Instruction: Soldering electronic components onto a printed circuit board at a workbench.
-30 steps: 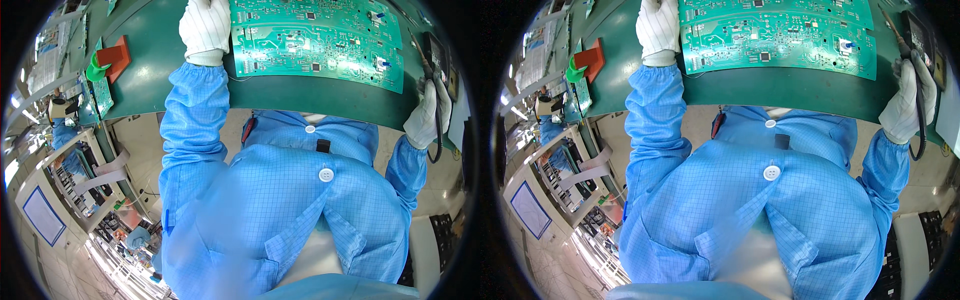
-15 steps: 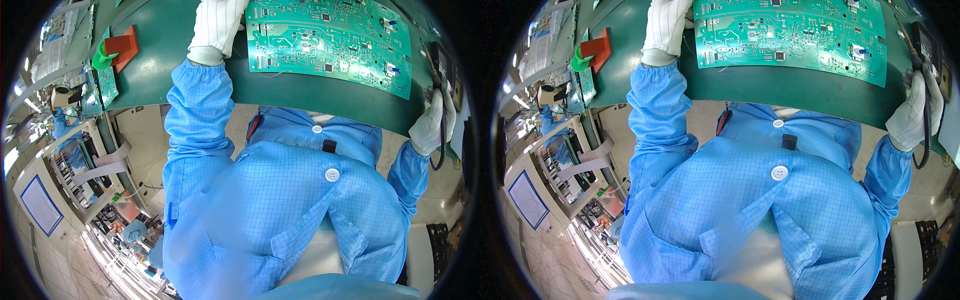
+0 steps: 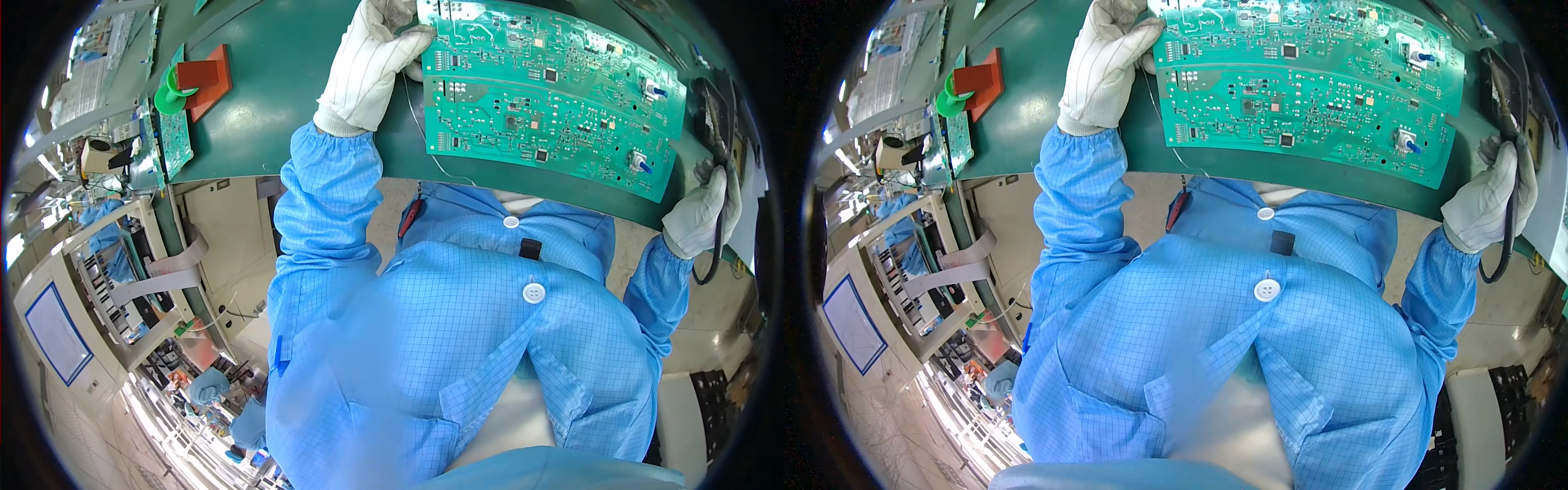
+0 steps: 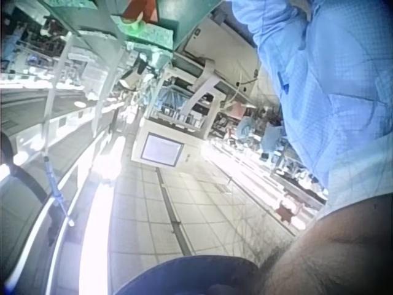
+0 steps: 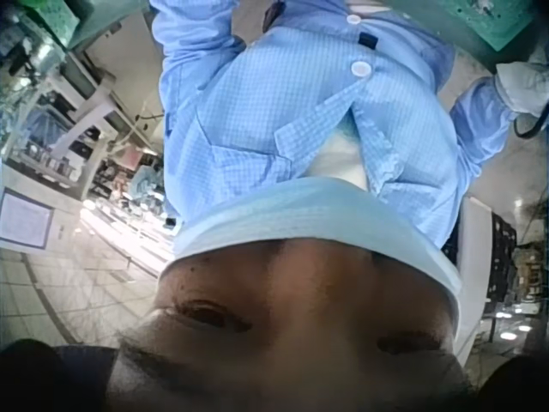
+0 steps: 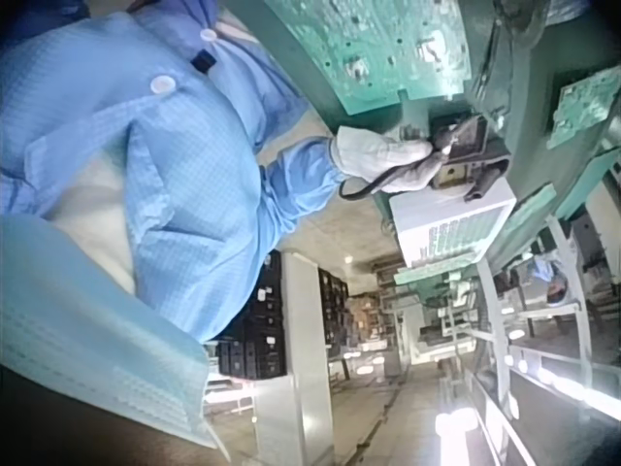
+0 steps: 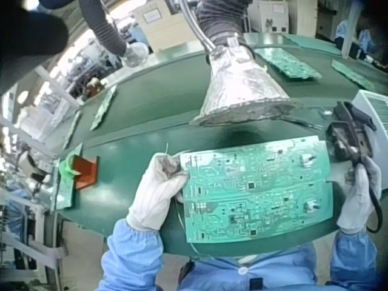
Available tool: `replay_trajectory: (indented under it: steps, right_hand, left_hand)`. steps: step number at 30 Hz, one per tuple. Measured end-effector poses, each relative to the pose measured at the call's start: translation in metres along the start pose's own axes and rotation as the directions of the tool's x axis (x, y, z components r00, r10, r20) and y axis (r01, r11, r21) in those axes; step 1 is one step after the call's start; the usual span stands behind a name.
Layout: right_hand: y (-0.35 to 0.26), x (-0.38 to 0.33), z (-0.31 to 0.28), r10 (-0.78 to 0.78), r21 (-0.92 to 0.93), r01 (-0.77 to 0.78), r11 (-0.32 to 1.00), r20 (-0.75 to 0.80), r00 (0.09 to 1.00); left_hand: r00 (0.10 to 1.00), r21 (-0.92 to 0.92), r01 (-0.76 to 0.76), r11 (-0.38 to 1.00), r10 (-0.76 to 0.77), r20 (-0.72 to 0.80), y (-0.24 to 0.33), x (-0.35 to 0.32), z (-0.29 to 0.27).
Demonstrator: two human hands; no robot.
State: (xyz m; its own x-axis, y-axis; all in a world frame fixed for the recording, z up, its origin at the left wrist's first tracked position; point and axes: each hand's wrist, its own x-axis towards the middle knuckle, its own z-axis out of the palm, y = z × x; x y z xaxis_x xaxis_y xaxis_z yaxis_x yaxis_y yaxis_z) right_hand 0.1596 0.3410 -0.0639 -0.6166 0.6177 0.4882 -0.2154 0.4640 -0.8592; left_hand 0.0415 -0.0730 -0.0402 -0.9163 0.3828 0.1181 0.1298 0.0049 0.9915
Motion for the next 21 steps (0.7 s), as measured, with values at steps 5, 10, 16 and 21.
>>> replay_trajectory:
  steps: [5, 10, 16, 21]
  right_hand:
    - [-0.009, -0.004, 0.008, 0.008, 0.003, -0.008, 1.000, -0.037, 0.999]
    - [-0.004, -0.005, 0.010, -0.014, -0.002, 0.014, 1.000, -0.070, 0.997]
    - [-0.010, -0.008, 0.009, 0.031, 0.050, -0.027, 0.998, -0.081, 0.996]
    - [-0.021, -0.009, 0.017, 0.050, 0.047, -0.048, 0.998, -0.043, 0.998]
  left_hand:
    - [0.960, 0.025, 0.243, 0.970, -0.236, -0.150, 0.016, 0.002, 0.007]
    - [0.980, 0.040, 0.126, 0.991, -0.118, -0.162, 0.000, -0.002, 0.001]
    - [0.989, 0.037, 0.083, 0.996, -0.077, -0.125, -0.005, -0.002, 0.000]
    - [0.986, -0.046, 0.085, 0.995, -0.090, -0.137, 0.002, -0.004, 0.003]
